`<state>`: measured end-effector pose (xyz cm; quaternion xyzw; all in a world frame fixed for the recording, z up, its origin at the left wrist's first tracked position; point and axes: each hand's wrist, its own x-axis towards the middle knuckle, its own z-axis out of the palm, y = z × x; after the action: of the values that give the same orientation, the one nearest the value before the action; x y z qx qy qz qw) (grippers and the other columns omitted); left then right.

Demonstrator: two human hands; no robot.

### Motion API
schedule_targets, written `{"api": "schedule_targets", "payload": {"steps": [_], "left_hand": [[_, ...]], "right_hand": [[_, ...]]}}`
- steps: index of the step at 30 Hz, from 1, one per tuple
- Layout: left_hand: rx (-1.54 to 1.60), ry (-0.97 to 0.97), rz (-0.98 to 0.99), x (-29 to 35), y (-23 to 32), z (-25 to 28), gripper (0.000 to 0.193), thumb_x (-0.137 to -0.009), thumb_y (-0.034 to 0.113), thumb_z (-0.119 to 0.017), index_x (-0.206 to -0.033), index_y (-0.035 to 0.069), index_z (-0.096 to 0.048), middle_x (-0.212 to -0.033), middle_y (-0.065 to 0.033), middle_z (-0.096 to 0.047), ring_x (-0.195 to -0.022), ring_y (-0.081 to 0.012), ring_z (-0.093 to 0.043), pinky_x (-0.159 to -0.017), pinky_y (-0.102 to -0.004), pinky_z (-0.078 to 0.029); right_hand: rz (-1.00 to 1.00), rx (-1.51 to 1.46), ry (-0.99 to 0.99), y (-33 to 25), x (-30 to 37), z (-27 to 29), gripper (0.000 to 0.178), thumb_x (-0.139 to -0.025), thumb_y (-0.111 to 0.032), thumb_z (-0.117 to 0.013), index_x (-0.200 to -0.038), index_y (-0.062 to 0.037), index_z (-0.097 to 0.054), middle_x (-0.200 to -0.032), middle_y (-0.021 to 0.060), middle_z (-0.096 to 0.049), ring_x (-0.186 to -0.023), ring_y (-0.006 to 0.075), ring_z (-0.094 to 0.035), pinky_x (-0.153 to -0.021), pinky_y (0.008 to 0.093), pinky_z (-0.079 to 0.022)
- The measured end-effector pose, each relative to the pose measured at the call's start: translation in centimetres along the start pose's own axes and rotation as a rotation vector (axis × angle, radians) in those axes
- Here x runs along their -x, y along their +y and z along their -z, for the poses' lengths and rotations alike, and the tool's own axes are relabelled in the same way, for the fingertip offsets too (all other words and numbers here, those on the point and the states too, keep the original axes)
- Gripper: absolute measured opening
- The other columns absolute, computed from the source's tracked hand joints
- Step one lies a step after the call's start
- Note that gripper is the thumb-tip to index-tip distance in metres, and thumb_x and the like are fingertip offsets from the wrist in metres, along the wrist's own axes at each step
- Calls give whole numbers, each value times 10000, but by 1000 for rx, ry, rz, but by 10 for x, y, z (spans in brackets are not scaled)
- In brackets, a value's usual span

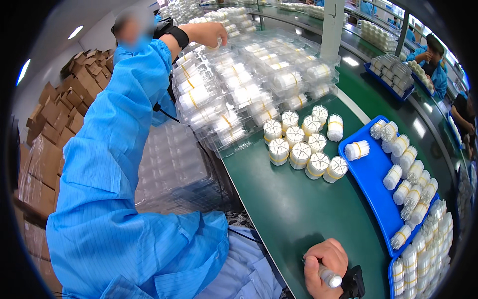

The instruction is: The person puts on wrist straps, applies a handheld tool to bundles of components, and places the bundled components into plastic trays.

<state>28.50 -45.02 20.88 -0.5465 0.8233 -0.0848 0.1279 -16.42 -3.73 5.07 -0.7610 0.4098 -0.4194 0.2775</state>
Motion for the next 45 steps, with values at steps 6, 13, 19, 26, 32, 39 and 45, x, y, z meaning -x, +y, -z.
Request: {"api": "schedule_targets", "payload": {"steps": [6, 13, 19, 26, 32, 39, 45], "left_hand": [[14, 327, 19, -9, 4, -11, 292, -849, 170, -710, -1112, 44, -719, -1243, -152, -650, -1062, -334, -646, -859, -468, -534], [157, 258, 25, -4, -6, -23, 300, -888, 209, -709, -1151, 66, -702, -1164, -132, -684, -1095, -304, -647, -900, -448, -524], [127, 190, -40, 0, -16, -22, 398, -880, 256, -706, -1250, 112, -684, -1206, -136, -688, -1104, -319, -655, -927, -443, -523], [280, 132, 145, 5, 18, -34, 947, -914, 823, -378, -1552, 125, -412, -1596, -183, -380, -1492, -366, -330, -1212, -512, -303], [375, 288, 170, 23, 25, -38, 1013, -911, 843, -337, -1557, 63, -377, -1596, -239, -347, -1505, -376, -297, -1217, -516, -289], [188, 626, -222, 114, 131, 38, 626, -994, 553, -588, -1384, 63, -577, -1347, -164, -622, -1265, -317, -585, -1038, -399, -477], [217, 809, -430, 211, 296, 15, 599, -828, 372, -806, -1299, 66, -597, -1186, -175, -616, -1068, -364, -624, -908, -424, -519]], "right_hand": [[5, 12, 14, 1, 0, 0, 276, -1021, -197, -571, -799, -33, -570, -745, 117, -589, -652, 277, -553, -613, 389, -427], [10, -15, 16, 0, 0, -1, 267, -1017, -187, -580, -800, -32, -570, -747, 116, -588, -653, 272, -554, -615, 386, -429], [1, 33, -31, -1, 3, 1, 195, -1004, -103, -571, -840, -8, -619, -792, 127, -632, -700, 281, -602, -650, 380, -474], [-106, 15, 48, 6, 8, -4, 318, -1004, -270, -560, -775, -50, -566, -714, 74, -585, -656, 209, -510, -619, 357, -407], [-47, 9, 44, 10, 9, -5, 262, -968, -209, -602, -762, -52, -563, -704, 69, -586, -629, 233, -522, -595, 366, -410], [-1, -12, 90, 14, 5, -8, 197, -888, -114, -669, -740, -44, -559, -660, 84, -540, -594, 269, -508, -563, 376, -393], [-13, -7, 116, 16, 8, -9, 211, -877, -107, -695, -730, -38, -560, -653, 83, -529, -592, 264, -497, -558, 369, -385]]}}
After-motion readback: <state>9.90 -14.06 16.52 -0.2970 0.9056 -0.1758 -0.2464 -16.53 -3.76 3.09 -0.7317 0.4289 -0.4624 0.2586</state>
